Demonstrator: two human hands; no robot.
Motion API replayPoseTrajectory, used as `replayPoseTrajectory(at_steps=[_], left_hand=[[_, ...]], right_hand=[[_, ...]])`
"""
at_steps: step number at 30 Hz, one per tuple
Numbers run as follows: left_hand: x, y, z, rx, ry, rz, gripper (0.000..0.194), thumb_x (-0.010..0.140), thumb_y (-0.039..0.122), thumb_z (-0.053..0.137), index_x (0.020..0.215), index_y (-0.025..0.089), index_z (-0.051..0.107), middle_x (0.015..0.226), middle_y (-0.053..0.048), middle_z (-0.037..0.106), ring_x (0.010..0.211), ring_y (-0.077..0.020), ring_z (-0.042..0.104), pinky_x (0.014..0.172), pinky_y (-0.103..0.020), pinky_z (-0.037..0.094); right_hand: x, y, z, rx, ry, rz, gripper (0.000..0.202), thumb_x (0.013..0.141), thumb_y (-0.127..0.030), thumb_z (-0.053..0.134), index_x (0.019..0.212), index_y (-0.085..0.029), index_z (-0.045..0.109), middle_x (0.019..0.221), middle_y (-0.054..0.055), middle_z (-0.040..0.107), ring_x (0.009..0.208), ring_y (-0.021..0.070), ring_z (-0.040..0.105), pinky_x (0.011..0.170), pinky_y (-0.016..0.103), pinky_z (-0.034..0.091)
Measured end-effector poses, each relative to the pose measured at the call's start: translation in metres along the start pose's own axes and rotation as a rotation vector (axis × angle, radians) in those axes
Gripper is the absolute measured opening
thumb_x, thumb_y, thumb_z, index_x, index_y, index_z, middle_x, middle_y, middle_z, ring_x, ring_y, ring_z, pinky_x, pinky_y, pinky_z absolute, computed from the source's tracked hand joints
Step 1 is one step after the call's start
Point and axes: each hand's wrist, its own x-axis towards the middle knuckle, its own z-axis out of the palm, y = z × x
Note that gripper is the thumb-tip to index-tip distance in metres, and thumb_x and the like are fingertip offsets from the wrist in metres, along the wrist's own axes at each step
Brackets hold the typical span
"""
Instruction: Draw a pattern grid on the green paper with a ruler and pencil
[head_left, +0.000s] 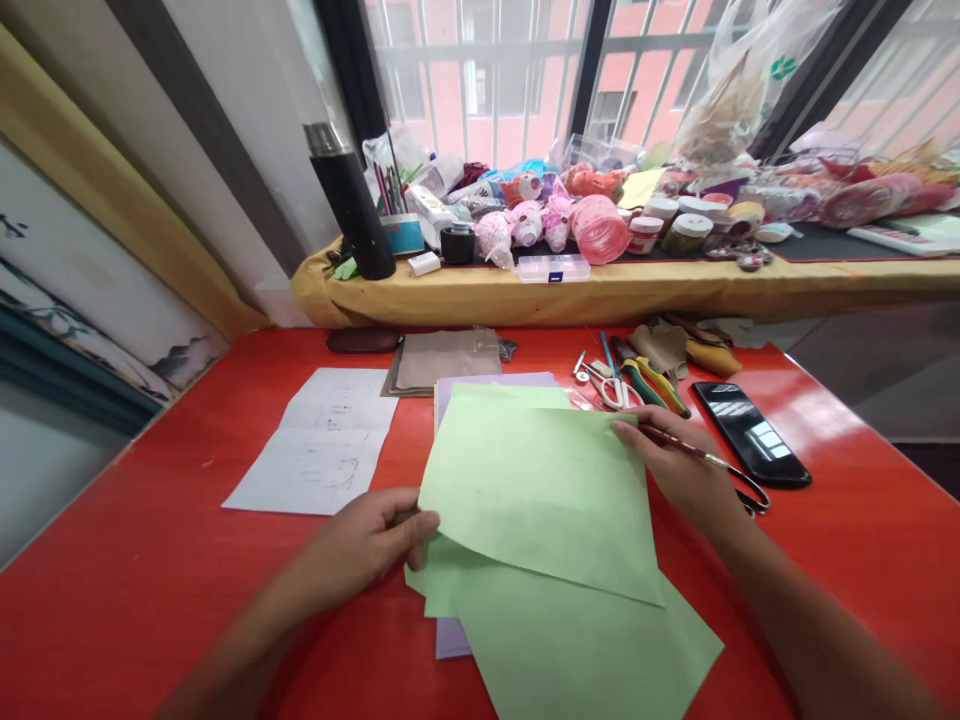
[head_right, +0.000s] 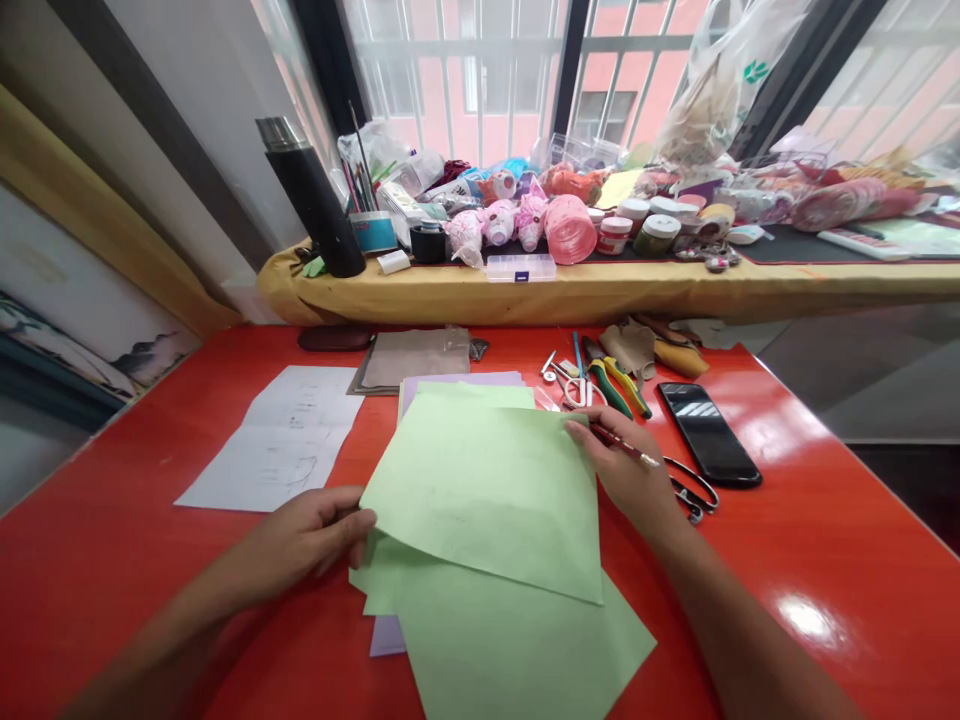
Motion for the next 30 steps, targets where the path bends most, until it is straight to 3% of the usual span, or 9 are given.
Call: replayPoseTrajectory(at_steps=[5, 12, 16, 17, 19, 22, 24, 26, 30], left_hand=[[0.003, -0.008, 0.004, 0.105, 0.026, -0.019, 0.047, 0.101, 0.062, 0.061, 0.073, 0.024, 0.058, 0.074, -0.001, 0.068, 0.068, -0.0196, 0.059, 0.064, -0.029, 0.038], [-0.011, 0.003, 0.009, 0.202, -0.28, -0.008, 0.035, 0.099, 0.043, 0.069, 0.073, 0.02, 0.072, 0.069, 0.0, 0.073, 0.064, -0.0161, 0.065, 0.06, -0.025, 0.042], [-0.024, 0.004, 0.0, 0.115, -0.504, 0.038, 0.02, 0.093, 0.042, 0.078, 0.095, 0.023, 0.084, 0.068, 0.003, 0.071, 0.058, -0.0143, 0.064, 0.054, -0.023, 0.042], [-0.026, 0.004, -0.003, 0.06, -0.456, 0.089, 0.023, 0.095, 0.045, 0.077, 0.092, 0.023, 0.082, 0.066, 0.003, 0.068, 0.057, -0.0135, 0.062, 0.053, -0.023, 0.041], [-0.028, 0.002, -0.009, 0.021, -0.194, 0.263, 0.032, 0.103, 0.049, 0.069, 0.086, 0.023, 0.077, 0.071, 0.003, 0.067, 0.062, -0.0136, 0.061, 0.058, -0.023, 0.047], [-0.021, -0.004, -0.008, 0.263, 0.118, 0.519, 0.022, 0.109, 0.047, 0.068, 0.116, 0.03, 0.078, 0.122, -0.004, 0.077, 0.116, -0.0234, 0.071, 0.096, -0.036, 0.06], [-0.012, -0.011, 0.0, 0.503, 0.135, 0.61, 0.038, 0.113, 0.045, 0.063, 0.15, 0.036, 0.065, 0.168, -0.006, 0.054, 0.159, -0.0319, 0.043, 0.117, -0.051, 0.052], [-0.002, -0.021, 0.012, 0.691, 0.131, 0.688, 0.059, 0.114, 0.044, 0.06, 0.169, 0.037, 0.042, 0.18, -0.006, 0.036, 0.171, -0.0344, 0.02, 0.128, -0.064, 0.04], [0.014, -0.038, 0.032, 0.852, 0.114, 0.752, 0.08, 0.111, 0.048, 0.065, 0.177, 0.031, 0.022, 0.182, -0.01, 0.031, 0.171, -0.0344, 0.019, 0.132, -0.068, 0.031]], right_hand=[[0.001, 0.006, 0.001, -0.028, 0.014, -0.012, 0.031, 0.094, -0.054, 0.076, 0.091, -0.023, 0.078, 0.089, 0.005, 0.076, 0.081, 0.0251, 0.067, 0.07, 0.036, 0.048], [0.001, 0.009, 0.005, -0.045, -0.017, -0.029, 0.031, 0.094, -0.055, 0.075, 0.092, -0.025, 0.079, 0.092, 0.006, 0.079, 0.083, 0.0268, 0.07, 0.072, 0.036, 0.052], [0.001, 0.007, 0.006, -0.097, -0.025, -0.065, 0.027, 0.096, -0.052, 0.073, 0.09, -0.026, 0.078, 0.088, 0.006, 0.079, 0.078, 0.0264, 0.07, 0.068, 0.036, 0.052], [0.001, 0.007, 0.006, -0.115, -0.02, -0.079, 0.026, 0.096, -0.051, 0.073, 0.091, -0.026, 0.078, 0.088, 0.006, 0.08, 0.078, 0.0267, 0.071, 0.068, 0.036, 0.052], [0.001, 0.006, 0.006, -0.148, -0.021, -0.105, 0.023, 0.096, -0.048, 0.072, 0.093, -0.027, 0.079, 0.09, 0.006, 0.081, 0.08, 0.0277, 0.072, 0.07, 0.037, 0.053], [0.0, 0.004, 0.006, -0.183, -0.051, -0.126, 0.021, 0.098, -0.045, 0.071, 0.095, -0.026, 0.08, 0.091, 0.006, 0.083, 0.083, 0.0282, 0.074, 0.072, 0.037, 0.053], [0.0, 0.004, 0.006, -0.193, -0.064, -0.132, 0.02, 0.099, -0.043, 0.07, 0.095, -0.025, 0.079, 0.09, 0.005, 0.082, 0.082, 0.0272, 0.074, 0.071, 0.036, 0.053], [0.0, 0.004, 0.006, -0.206, -0.063, -0.141, 0.02, 0.1, -0.042, 0.069, 0.095, -0.024, 0.078, 0.09, 0.005, 0.081, 0.081, 0.0258, 0.073, 0.071, 0.035, 0.052], [0.0, 0.006, 0.006, -0.238, -0.055, -0.168, 0.02, 0.103, -0.04, 0.067, 0.097, -0.024, 0.077, 0.089, 0.003, 0.079, 0.077, 0.023, 0.069, 0.072, 0.034, 0.052]])
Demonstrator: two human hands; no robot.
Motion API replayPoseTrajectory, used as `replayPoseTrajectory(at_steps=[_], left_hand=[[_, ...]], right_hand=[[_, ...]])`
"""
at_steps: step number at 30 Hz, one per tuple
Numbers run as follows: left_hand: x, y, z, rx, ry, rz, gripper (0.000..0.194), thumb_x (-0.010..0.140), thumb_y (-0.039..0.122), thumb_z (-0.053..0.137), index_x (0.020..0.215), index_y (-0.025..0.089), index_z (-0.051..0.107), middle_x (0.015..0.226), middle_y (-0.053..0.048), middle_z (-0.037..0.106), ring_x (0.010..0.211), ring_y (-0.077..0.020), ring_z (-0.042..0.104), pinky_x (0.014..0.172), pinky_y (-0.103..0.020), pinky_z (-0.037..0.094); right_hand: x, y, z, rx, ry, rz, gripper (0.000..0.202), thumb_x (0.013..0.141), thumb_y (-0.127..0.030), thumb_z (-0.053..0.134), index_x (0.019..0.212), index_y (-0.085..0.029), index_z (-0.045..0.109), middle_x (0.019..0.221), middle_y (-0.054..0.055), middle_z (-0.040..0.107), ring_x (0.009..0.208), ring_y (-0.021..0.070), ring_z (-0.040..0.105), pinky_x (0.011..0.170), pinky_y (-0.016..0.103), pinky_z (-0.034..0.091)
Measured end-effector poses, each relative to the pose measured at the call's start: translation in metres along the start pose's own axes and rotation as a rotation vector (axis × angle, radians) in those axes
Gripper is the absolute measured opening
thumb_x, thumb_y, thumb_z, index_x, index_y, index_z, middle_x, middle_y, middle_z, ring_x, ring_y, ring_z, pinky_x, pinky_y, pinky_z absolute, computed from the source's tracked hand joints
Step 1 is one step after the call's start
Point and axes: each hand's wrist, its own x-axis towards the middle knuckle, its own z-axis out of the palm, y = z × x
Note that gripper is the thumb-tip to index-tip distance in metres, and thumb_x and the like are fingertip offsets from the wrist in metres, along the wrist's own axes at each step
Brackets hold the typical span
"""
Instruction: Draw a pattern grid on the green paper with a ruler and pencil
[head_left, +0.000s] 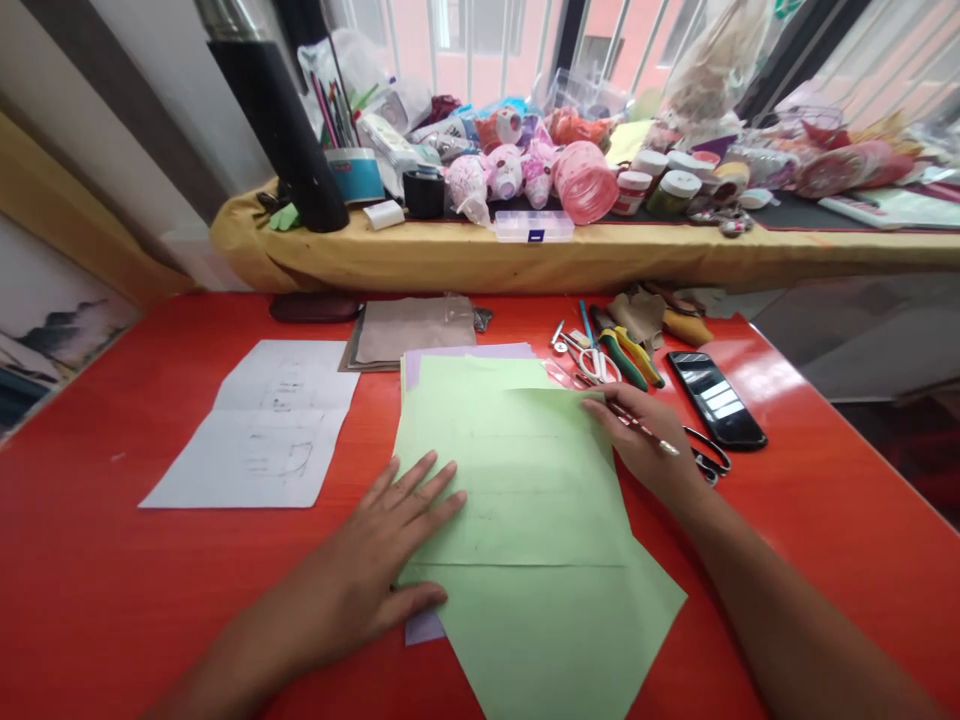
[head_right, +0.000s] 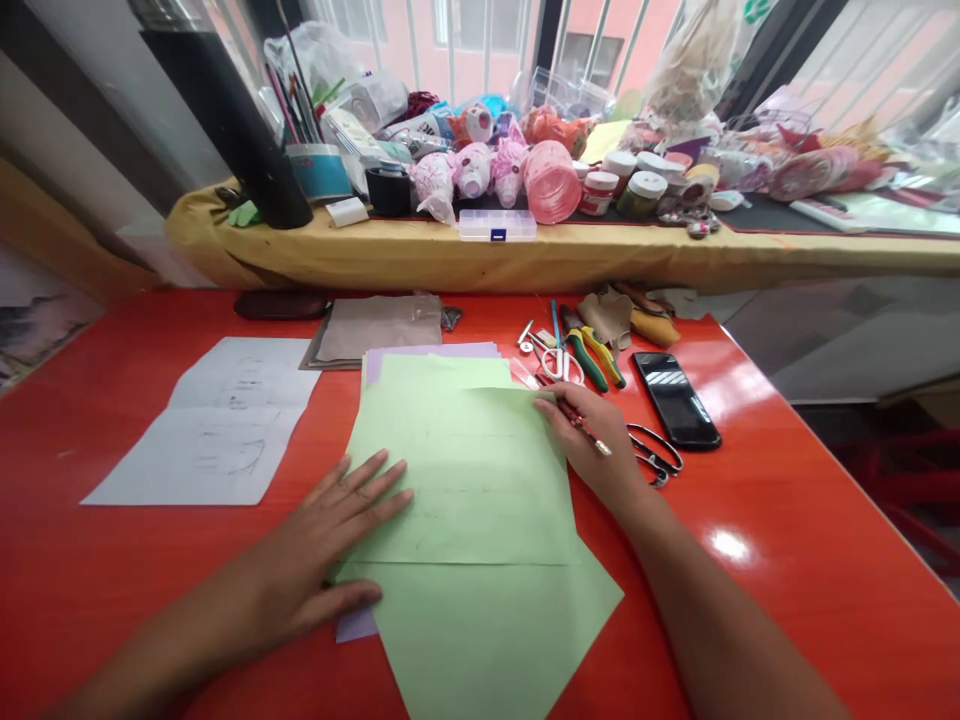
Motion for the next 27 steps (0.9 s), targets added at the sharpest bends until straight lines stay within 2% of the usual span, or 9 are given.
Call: replayPoseTrajectory(at_steps=[3, 6, 10, 12, 15, 17, 21, 27], left_hand=[[0.001, 0.0, 0.01, 0.055, 0.012, 0.012, 0.083, 0.11, 0.054, 0.065, 0.177, 0.029, 0.023, 0.179, -0.01, 0.037, 0.17, -0.0337, 0.026, 0.133, -0.065, 0.029], [0.002, 0.001, 0.013, 0.124, 0.035, 0.035, 0.081, 0.111, 0.058, 0.062, 0.177, 0.026, 0.027, 0.176, -0.01, 0.043, 0.167, -0.0326, 0.032, 0.134, -0.06, 0.031], [0.003, 0.006, 0.011, 0.183, 0.103, 0.074, 0.066, 0.114, 0.054, 0.056, 0.169, 0.02, 0.042, 0.166, -0.012, 0.057, 0.158, -0.0303, 0.048, 0.133, -0.056, 0.033], [0.005, 0.01, 0.01, 0.173, 0.124, 0.11, 0.054, 0.116, 0.046, 0.054, 0.162, 0.018, 0.051, 0.158, -0.013, 0.065, 0.148, -0.0294, 0.059, 0.129, -0.054, 0.041], [0.009, 0.016, 0.011, 0.118, 0.166, 0.177, 0.036, 0.115, 0.033, 0.056, 0.146, 0.016, 0.063, 0.146, -0.014, 0.072, 0.127, -0.0286, 0.071, 0.108, -0.048, 0.059], [0.012, 0.019, 0.014, 0.098, 0.226, 0.189, 0.026, 0.114, 0.026, 0.053, 0.133, 0.016, 0.068, 0.139, -0.016, 0.075, 0.118, -0.0288, 0.073, 0.097, -0.046, 0.063], [0.014, 0.024, 0.015, 0.106, 0.286, 0.201, 0.022, 0.109, 0.009, 0.05, 0.118, 0.016, 0.069, 0.123, -0.013, 0.078, 0.106, -0.0256, 0.073, 0.09, -0.042, 0.064], [0.016, 0.034, 0.007, 0.157, 0.227, 0.192, 0.026, 0.103, 0.0, 0.048, 0.102, 0.019, 0.067, 0.09, -0.005, 0.07, 0.074, -0.0191, 0.062, 0.069, -0.033, 0.056]], right_hand=[[-0.001, 0.001, 0.0, -0.017, -0.003, -0.027, 0.019, 0.104, -0.039, 0.066, 0.097, -0.024, 0.075, 0.087, 0.003, 0.077, 0.078, 0.023, 0.069, 0.073, 0.033, 0.051], [-0.002, 0.002, 0.0, -0.026, -0.005, -0.051, 0.019, 0.106, -0.039, 0.065, 0.098, -0.025, 0.075, 0.09, 0.004, 0.078, 0.082, 0.0243, 0.07, 0.076, 0.034, 0.052], [-0.003, 0.005, 0.0, -0.026, -0.014, -0.079, 0.019, 0.108, -0.039, 0.061, 0.104, -0.025, 0.074, 0.101, 0.007, 0.081, 0.09, 0.0262, 0.073, 0.082, 0.036, 0.054], [-0.004, 0.005, 0.0, -0.029, -0.023, -0.091, 0.02, 0.109, -0.039, 0.06, 0.105, -0.025, 0.074, 0.102, 0.007, 0.08, 0.09, 0.0265, 0.073, 0.083, 0.037, 0.054], [-0.004, 0.006, 0.002, -0.034, -0.034, -0.104, 0.02, 0.109, -0.039, 0.06, 0.104, -0.025, 0.073, 0.1, 0.007, 0.08, 0.09, 0.0263, 0.073, 0.082, 0.037, 0.054], [-0.005, 0.007, 0.003, -0.034, -0.037, -0.112, 0.02, 0.109, -0.04, 0.06, 0.105, -0.025, 0.073, 0.103, 0.007, 0.08, 0.092, 0.0267, 0.074, 0.084, 0.038, 0.055], [-0.006, 0.008, 0.003, -0.03, -0.026, -0.119, 0.021, 0.109, -0.04, 0.06, 0.11, -0.026, 0.075, 0.11, 0.008, 0.082, 0.099, 0.0288, 0.076, 0.089, 0.039, 0.057], [-0.007, 0.007, 0.004, -0.025, -0.014, -0.118, 0.022, 0.108, -0.041, 0.062, 0.11, -0.025, 0.078, 0.109, 0.008, 0.084, 0.095, 0.0293, 0.077, 0.088, 0.041, 0.059]])
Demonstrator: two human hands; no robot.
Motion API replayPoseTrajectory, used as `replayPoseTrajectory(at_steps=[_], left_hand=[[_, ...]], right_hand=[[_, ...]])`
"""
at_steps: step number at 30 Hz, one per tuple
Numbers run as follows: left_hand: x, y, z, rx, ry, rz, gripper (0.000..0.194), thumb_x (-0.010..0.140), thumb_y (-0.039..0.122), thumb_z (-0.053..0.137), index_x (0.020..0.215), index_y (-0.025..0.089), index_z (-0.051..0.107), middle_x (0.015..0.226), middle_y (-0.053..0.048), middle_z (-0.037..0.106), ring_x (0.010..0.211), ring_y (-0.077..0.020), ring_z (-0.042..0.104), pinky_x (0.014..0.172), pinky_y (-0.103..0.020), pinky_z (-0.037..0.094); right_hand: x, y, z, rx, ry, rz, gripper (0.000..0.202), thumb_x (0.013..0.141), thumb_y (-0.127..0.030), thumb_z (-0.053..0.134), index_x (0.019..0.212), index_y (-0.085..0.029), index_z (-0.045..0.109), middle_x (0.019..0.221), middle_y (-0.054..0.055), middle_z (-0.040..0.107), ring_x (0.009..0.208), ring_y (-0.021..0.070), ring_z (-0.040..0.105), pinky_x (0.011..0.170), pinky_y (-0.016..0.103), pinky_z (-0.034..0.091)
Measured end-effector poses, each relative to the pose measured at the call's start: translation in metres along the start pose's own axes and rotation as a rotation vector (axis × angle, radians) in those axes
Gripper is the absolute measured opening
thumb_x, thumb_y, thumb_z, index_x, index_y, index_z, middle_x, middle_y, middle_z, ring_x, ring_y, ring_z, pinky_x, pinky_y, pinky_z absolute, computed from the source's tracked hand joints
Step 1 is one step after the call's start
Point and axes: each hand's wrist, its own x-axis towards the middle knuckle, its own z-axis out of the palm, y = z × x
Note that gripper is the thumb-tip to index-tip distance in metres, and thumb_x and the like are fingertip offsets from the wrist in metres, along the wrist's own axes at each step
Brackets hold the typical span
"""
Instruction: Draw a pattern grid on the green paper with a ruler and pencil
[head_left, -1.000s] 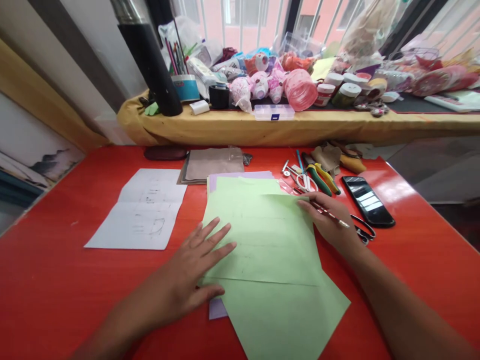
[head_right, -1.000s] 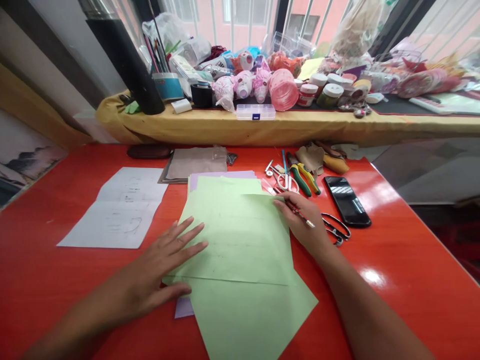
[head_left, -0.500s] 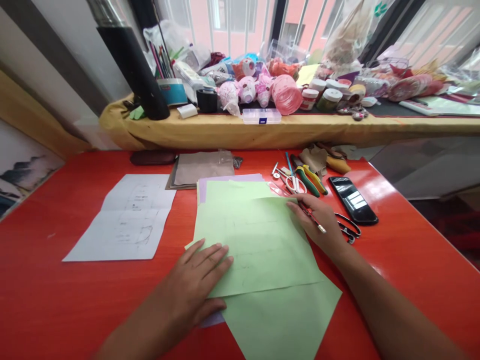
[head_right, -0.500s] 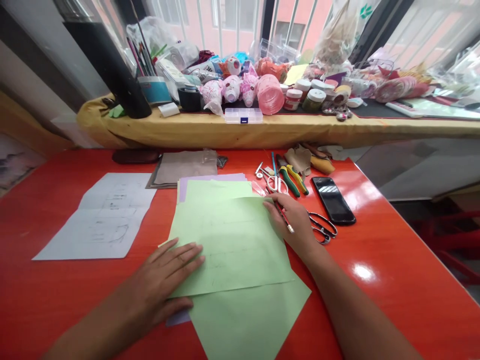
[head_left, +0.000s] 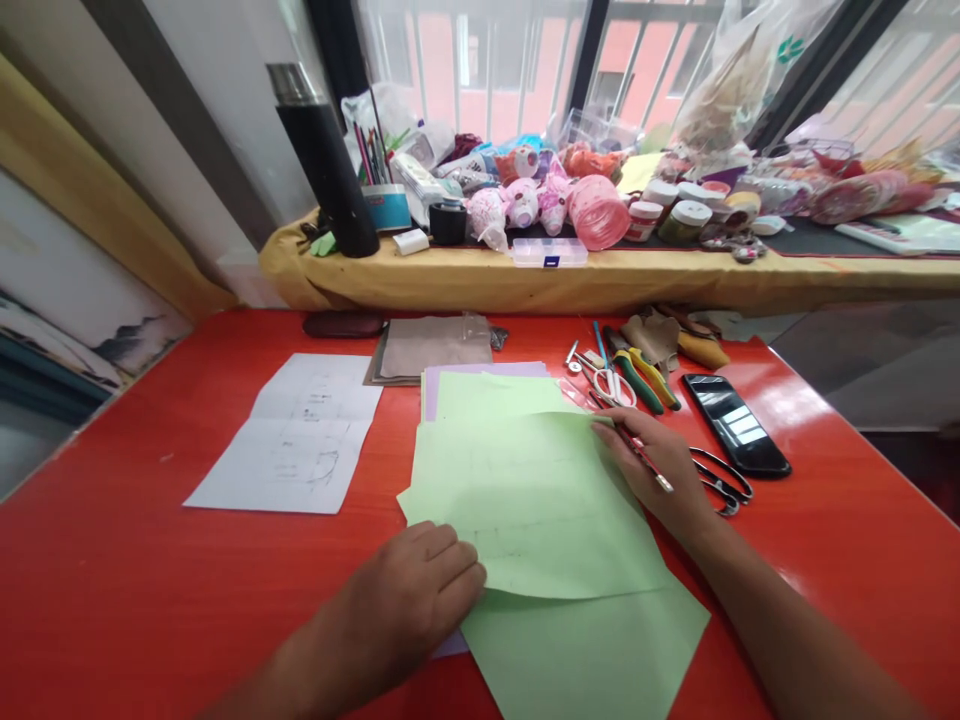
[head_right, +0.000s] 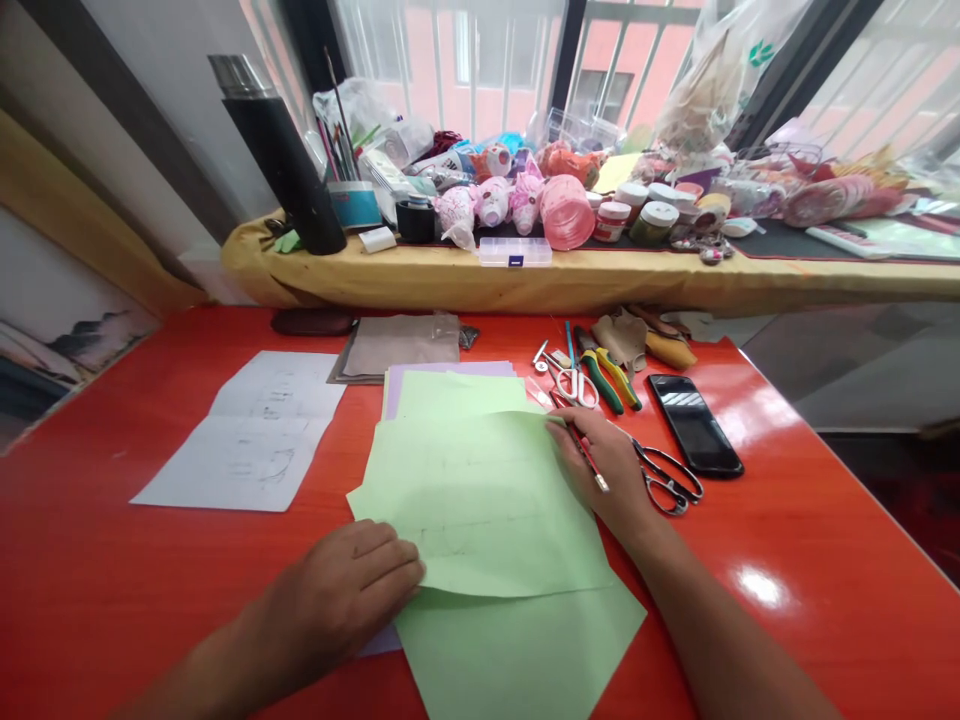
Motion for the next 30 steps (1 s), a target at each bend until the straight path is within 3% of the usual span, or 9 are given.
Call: replayPoseTrajectory(at_steps=[4, 11, 16, 21, 25, 30], left_hand=[[0.002, 0.005, 0.001, 0.009, -0.017, 0.018, 0.026, 0.101, -0.001, 0.05, 0.096, 0.02, 0.064, 0.081, -0.001, 0.062, 0.068, -0.0177, 0.053, 0.063, -0.03, 0.048], [0.004, 0.007, 0.001, -0.034, -0.029, 0.023, 0.023, 0.1, -0.002, 0.053, 0.099, 0.019, 0.064, 0.083, -0.001, 0.062, 0.068, -0.0179, 0.051, 0.061, -0.03, 0.042], [0.004, 0.008, 0.001, -0.044, -0.02, 0.024, 0.026, 0.098, -0.004, 0.05, 0.096, 0.018, 0.063, 0.083, -0.002, 0.061, 0.067, -0.0193, 0.049, 0.057, -0.033, 0.037], [0.002, 0.009, 0.0, -0.053, -0.025, 0.02, 0.025, 0.107, 0.005, 0.051, 0.09, 0.019, 0.062, 0.081, -0.001, 0.06, 0.066, -0.0191, 0.049, 0.056, -0.035, 0.038], [0.005, 0.008, 0.0, -0.08, -0.036, 0.011, 0.029, 0.115, 0.031, 0.057, 0.088, 0.02, 0.06, 0.082, -0.001, 0.061, 0.067, -0.0192, 0.053, 0.056, -0.036, 0.042], [0.007, 0.007, 0.005, -0.059, -0.063, -0.019, 0.013, 0.113, 0.027, 0.059, 0.102, 0.02, 0.061, 0.088, -0.002, 0.064, 0.07, -0.0198, 0.056, 0.056, -0.034, 0.045]], right_hand=[[0.001, 0.0, 0.003, 0.004, 0.009, 0.004, 0.024, 0.107, -0.042, 0.062, 0.109, -0.025, 0.078, 0.109, 0.008, 0.084, 0.097, 0.0304, 0.078, 0.089, 0.042, 0.059], [0.003, -0.006, 0.001, 0.026, 0.057, 0.047, 0.023, 0.104, -0.045, 0.066, 0.103, -0.025, 0.078, 0.103, 0.008, 0.084, 0.095, 0.0306, 0.078, 0.089, 0.043, 0.058], [0.004, -0.012, -0.001, 0.061, 0.212, 0.134, 0.027, 0.104, -0.047, 0.068, 0.113, -0.023, 0.078, 0.11, 0.011, 0.083, 0.102, 0.0327, 0.078, 0.094, 0.049, 0.06], [0.004, -0.029, -0.001, 0.344, 0.365, 0.28, 0.022, 0.101, -0.044, 0.075, 0.112, -0.025, 0.08, 0.101, 0.01, 0.082, 0.098, 0.0306, 0.08, 0.094, 0.052, 0.064], [-0.002, -0.045, 0.003, 0.493, 0.265, 0.294, 0.025, 0.102, -0.049, 0.075, 0.107, -0.025, 0.081, 0.092, 0.007, 0.082, 0.084, 0.0262, 0.079, 0.083, 0.045, 0.067], [-0.01, -0.071, 0.016, 0.528, -0.025, 0.259, 0.038, 0.108, -0.056, 0.065, 0.094, -0.024, 0.081, 0.073, 0.005, 0.079, 0.067, 0.0223, 0.075, 0.07, 0.038, 0.064]])
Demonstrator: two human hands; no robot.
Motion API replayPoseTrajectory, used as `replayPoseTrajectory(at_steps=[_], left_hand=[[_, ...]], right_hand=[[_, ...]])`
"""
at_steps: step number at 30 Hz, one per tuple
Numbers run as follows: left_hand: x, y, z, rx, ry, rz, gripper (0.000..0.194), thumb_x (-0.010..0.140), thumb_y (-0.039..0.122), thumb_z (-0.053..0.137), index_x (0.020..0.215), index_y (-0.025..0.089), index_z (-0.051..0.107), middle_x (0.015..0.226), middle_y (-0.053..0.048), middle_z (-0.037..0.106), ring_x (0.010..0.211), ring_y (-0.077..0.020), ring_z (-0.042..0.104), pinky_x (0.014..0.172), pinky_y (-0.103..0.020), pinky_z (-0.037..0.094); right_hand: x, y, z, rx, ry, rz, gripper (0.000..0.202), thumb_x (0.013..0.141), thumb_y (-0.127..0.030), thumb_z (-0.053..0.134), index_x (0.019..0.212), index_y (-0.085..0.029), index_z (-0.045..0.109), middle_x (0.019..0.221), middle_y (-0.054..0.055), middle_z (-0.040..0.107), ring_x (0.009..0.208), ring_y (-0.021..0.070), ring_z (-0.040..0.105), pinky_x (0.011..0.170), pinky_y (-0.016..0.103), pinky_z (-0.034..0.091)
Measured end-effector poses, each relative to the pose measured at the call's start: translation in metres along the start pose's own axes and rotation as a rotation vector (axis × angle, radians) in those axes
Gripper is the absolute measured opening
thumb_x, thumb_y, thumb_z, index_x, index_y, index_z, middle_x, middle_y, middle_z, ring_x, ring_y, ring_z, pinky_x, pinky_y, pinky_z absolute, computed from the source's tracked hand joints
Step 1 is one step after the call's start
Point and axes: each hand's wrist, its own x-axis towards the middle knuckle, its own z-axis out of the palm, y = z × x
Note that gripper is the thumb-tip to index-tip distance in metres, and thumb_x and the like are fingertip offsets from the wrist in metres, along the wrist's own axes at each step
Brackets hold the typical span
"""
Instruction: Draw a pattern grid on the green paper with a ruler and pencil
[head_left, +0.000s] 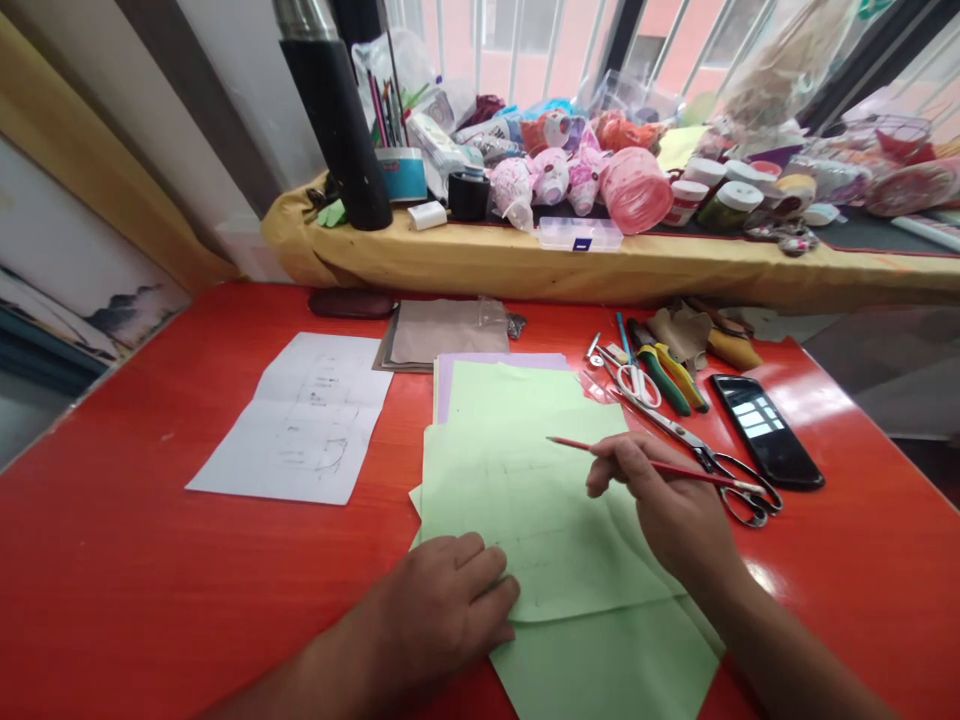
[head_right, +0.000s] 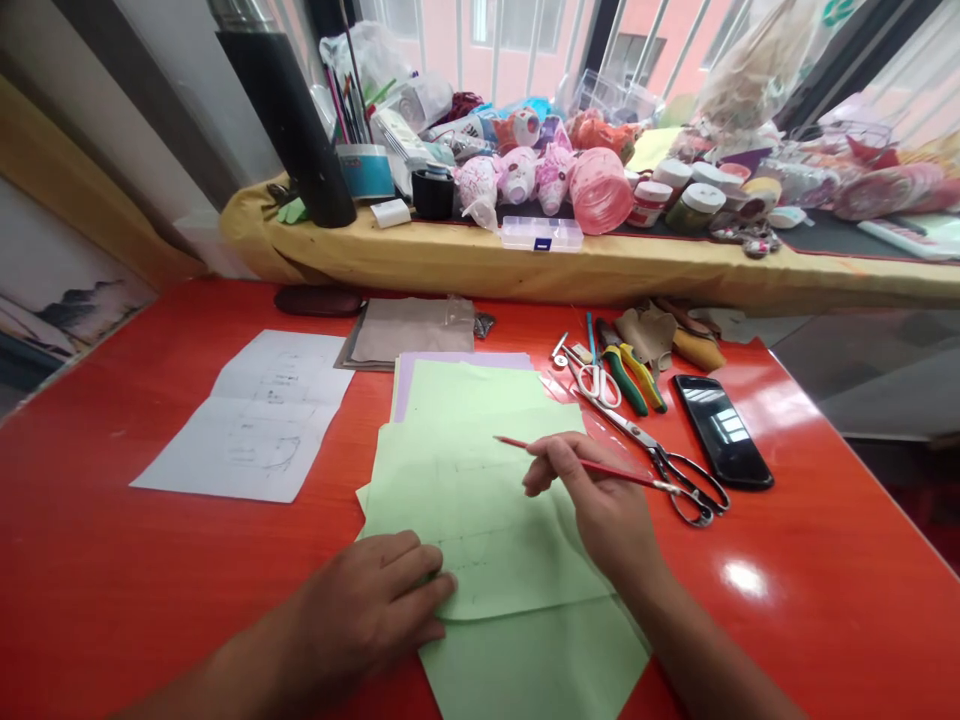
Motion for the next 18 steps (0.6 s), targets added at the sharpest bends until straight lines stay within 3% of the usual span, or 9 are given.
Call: replayPoseTrajectory(at_steps=[3, 7, 8, 11, 13, 18], left_hand=[[0.0, 0.002, 0.003, 0.004, 0.0, 0.004, 0.006, 0.112, 0.024, 0.059, 0.111, 0.018, 0.061, 0.089, -0.002, 0.064, 0.071, -0.0206, 0.056, 0.057, -0.035, 0.046], [-0.001, 0.002, 0.003, -0.086, -0.01, -0.014, 0.03, 0.111, 0.047, 0.065, 0.113, 0.018, 0.061, 0.094, -0.003, 0.065, 0.073, -0.0218, 0.058, 0.061, -0.036, 0.047], [-0.001, 0.001, 0.002, -0.105, -0.008, -0.025, 0.028, 0.112, 0.047, 0.064, 0.113, 0.019, 0.061, 0.094, -0.003, 0.065, 0.074, -0.0217, 0.058, 0.061, -0.036, 0.047], [-0.002, -0.001, 0.002, -0.127, -0.008, -0.047, 0.007, 0.113, 0.021, 0.055, 0.113, 0.019, 0.061, 0.095, -0.003, 0.065, 0.075, -0.0209, 0.056, 0.065, -0.035, 0.045], [-0.003, -0.002, 0.004, -0.133, -0.008, -0.052, 0.014, 0.111, 0.011, 0.051, 0.113, 0.019, 0.062, 0.095, -0.003, 0.064, 0.074, -0.0205, 0.055, 0.065, -0.035, 0.043], [-0.002, -0.003, 0.008, -0.151, 0.028, -0.081, 0.013, 0.113, 0.015, 0.051, 0.11, 0.019, 0.064, 0.091, -0.002, 0.063, 0.072, -0.0202, 0.054, 0.064, -0.035, 0.041]], right_hand=[[-0.002, -0.009, 0.012, 0.022, -0.065, 0.024, 0.045, 0.109, -0.059, 0.061, 0.088, -0.024, 0.079, 0.066, 0.003, 0.076, 0.062, 0.0206, 0.072, 0.065, 0.034, 0.061], [0.0, -0.017, 0.022, -0.007, -0.064, 0.055, 0.048, 0.11, -0.06, 0.059, 0.083, -0.024, 0.078, 0.061, 0.001, 0.072, 0.059, 0.0192, 0.068, 0.064, 0.033, 0.057], [0.002, -0.017, 0.024, -0.019, -0.069, 0.055, 0.049, 0.11, -0.06, 0.059, 0.082, -0.024, 0.078, 0.061, 0.001, 0.072, 0.059, 0.0194, 0.068, 0.064, 0.033, 0.058], [0.005, -0.012, 0.033, -0.022, -0.063, 0.045, 0.047, 0.109, -0.06, 0.06, 0.084, -0.025, 0.079, 0.064, 0.002, 0.073, 0.061, 0.0204, 0.07, 0.064, 0.034, 0.06], [0.004, -0.004, 0.037, -0.002, -0.057, 0.041, 0.043, 0.109, -0.059, 0.06, 0.091, -0.025, 0.081, 0.067, 0.002, 0.075, 0.063, 0.0213, 0.072, 0.064, 0.034, 0.061], [-0.002, 0.012, 0.038, 0.018, -0.101, 0.016, 0.033, 0.109, -0.052, 0.063, 0.105, -0.026, 0.083, 0.073, 0.003, 0.08, 0.067, 0.0226, 0.076, 0.065, 0.035, 0.065]])
